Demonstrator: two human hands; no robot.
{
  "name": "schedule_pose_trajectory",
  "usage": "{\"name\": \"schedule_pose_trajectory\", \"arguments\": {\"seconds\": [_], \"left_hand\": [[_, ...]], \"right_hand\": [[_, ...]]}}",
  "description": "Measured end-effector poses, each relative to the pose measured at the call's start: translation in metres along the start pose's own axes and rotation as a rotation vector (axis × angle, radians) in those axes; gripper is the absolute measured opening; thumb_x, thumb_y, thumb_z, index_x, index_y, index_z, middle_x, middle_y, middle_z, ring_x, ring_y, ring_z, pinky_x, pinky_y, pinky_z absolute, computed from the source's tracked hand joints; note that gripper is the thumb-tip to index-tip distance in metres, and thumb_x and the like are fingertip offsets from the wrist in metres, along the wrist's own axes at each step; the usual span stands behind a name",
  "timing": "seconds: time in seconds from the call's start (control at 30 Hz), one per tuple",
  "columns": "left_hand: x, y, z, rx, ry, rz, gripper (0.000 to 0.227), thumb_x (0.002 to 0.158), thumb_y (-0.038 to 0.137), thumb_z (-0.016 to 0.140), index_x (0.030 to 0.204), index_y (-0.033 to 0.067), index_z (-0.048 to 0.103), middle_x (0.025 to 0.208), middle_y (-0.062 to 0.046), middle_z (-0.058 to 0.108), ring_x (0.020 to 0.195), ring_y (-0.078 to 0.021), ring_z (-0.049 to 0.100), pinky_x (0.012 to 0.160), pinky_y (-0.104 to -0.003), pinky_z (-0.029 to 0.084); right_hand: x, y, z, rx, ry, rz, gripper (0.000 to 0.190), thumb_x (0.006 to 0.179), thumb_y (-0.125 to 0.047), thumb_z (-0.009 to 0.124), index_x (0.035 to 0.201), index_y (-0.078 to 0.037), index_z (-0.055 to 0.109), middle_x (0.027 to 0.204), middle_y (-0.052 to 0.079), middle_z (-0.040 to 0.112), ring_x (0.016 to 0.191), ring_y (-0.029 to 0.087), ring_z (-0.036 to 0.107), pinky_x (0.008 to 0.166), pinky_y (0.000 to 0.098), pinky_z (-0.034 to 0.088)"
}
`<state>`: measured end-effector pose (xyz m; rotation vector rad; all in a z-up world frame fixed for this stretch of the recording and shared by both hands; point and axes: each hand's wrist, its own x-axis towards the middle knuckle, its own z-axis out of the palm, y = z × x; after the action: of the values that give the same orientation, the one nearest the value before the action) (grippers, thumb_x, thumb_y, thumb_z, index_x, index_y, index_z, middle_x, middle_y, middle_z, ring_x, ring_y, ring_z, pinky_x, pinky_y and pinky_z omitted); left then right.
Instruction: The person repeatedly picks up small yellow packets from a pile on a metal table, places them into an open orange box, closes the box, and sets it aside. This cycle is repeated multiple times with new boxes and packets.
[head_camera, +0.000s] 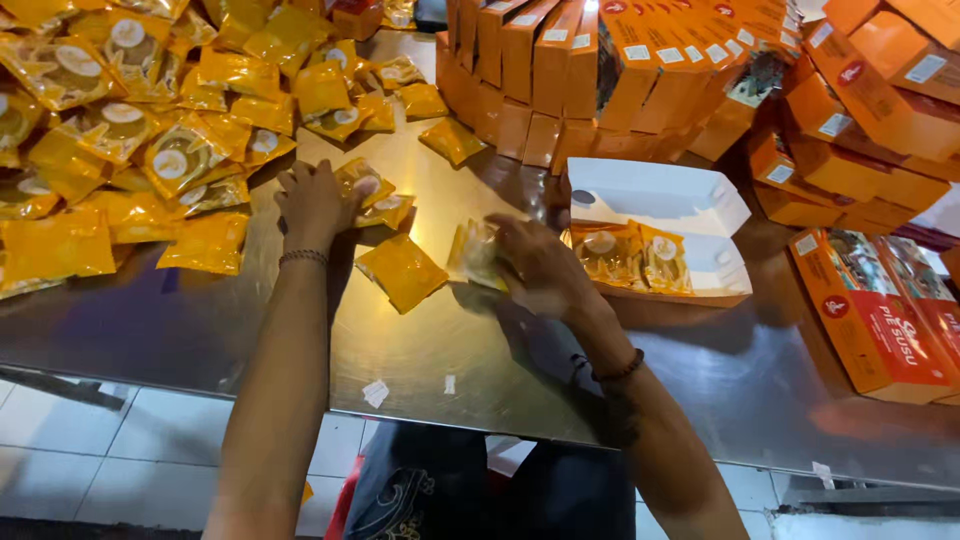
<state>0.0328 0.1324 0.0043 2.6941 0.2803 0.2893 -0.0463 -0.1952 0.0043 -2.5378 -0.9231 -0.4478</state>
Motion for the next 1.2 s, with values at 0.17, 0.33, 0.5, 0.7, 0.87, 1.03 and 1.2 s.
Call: {"name": "schedule_pose_trajectory", "arguments": {"seconds": [0.17, 0.33, 0.5, 0.7, 0.87, 1.03, 1.2], "left_hand": [[0.008, 0.013, -0.001, -0.678, -0.059, -0.028, 0.109, 0.062, 0.009, 0.098, 0.152, 0.0006, 0.036, 0.131, -0.026, 0.04, 0.12, -0.0535, 0.051, 0.078, -0.067, 0.053], [-0.009, 0.032, 0.003, -0.709, 0.142, 0.261, 0.093, 0.063, 0.012, 0.102, 0.14, -0.0047, 0.054, 0.116, -0.035, 0.062, 0.093, -0.0502, 0.071, 0.076, -0.055, 0.062], [-0.031, 0.08, 0.022, -0.894, 0.0, 0.508, 0.033, 0.102, 0.035, 0.072, 0.098, 0.0037, 0.064, 0.081, -0.016, 0.066, 0.076, -0.0263, 0.067, 0.064, -0.037, 0.057], [-0.081, 0.129, 0.032, -1.422, -0.644, 0.405, 0.063, 0.102, 0.054, 0.051, 0.14, 0.0031, 0.051, 0.109, -0.022, 0.068, 0.077, -0.0332, 0.074, 0.051, -0.044, 0.064], [-0.096, 0.14, 0.018, -1.248, -0.562, 0.635, 0.041, 0.104, 0.026, 0.057, 0.135, 0.0004, 0.051, 0.1, -0.019, 0.066, 0.076, -0.0313, 0.075, 0.057, -0.039, 0.066], [-0.096, 0.145, 0.065, -1.248, -0.24, 0.598, 0.03, 0.109, 0.028, 0.053, 0.118, 0.0, 0.049, 0.092, -0.02, 0.061, 0.074, -0.0291, 0.07, 0.065, -0.038, 0.062], [-0.125, 0.15, 0.053, -1.18, -0.22, 0.577, 0.057, 0.113, 0.027, 0.036, 0.148, -0.0134, 0.017, 0.118, -0.02, 0.05, 0.111, -0.0351, 0.055, 0.09, -0.055, 0.051]], "right_hand": [[0.003, -0.007, -0.003, 0.046, -0.013, -0.005, 0.055, 0.088, -0.016, 0.072, 0.14, -0.014, 0.054, 0.102, 0.024, 0.067, 0.09, 0.052, 0.069, 0.075, 0.0575, 0.057], [0.001, -0.015, -0.017, 0.281, 0.127, 0.077, 0.065, 0.074, -0.018, 0.087, 0.131, -0.015, 0.055, 0.093, 0.018, 0.076, 0.076, 0.043, 0.073, 0.071, 0.0492, 0.058], [0.0, -0.016, -0.038, 0.371, 0.347, 0.04, 0.042, 0.092, -0.013, 0.071, 0.132, -0.024, 0.063, 0.097, 0.015, 0.075, 0.09, 0.04, 0.074, 0.077, 0.0463, 0.06], [0.001, -0.017, -0.065, 0.212, 0.46, -0.117, 0.051, 0.096, -0.014, 0.068, 0.146, -0.017, 0.056, 0.127, 0.017, 0.059, 0.113, 0.045, 0.065, 0.094, 0.0491, 0.056], [-0.004, -0.012, -0.055, 0.3, 0.697, 0.011, 0.065, 0.092, -0.028, 0.083, 0.147, -0.013, 0.051, 0.128, 0.014, 0.061, 0.103, 0.035, 0.071, 0.089, 0.0435, 0.058], [0.004, -0.008, -0.019, 0.529, 0.768, 0.254, 0.081, 0.096, -0.043, 0.075, 0.154, -0.005, 0.033, 0.146, 0.03, 0.048, 0.115, 0.05, 0.062, 0.095, 0.0568, 0.055], [0.013, -0.029, -0.021, 0.443, 0.332, 0.445, 0.052, 0.097, -0.032, 0.062, 0.132, 0.008, 0.058, 0.112, 0.039, 0.068, 0.111, 0.058, 0.062, 0.101, 0.0624, 0.048]]}}
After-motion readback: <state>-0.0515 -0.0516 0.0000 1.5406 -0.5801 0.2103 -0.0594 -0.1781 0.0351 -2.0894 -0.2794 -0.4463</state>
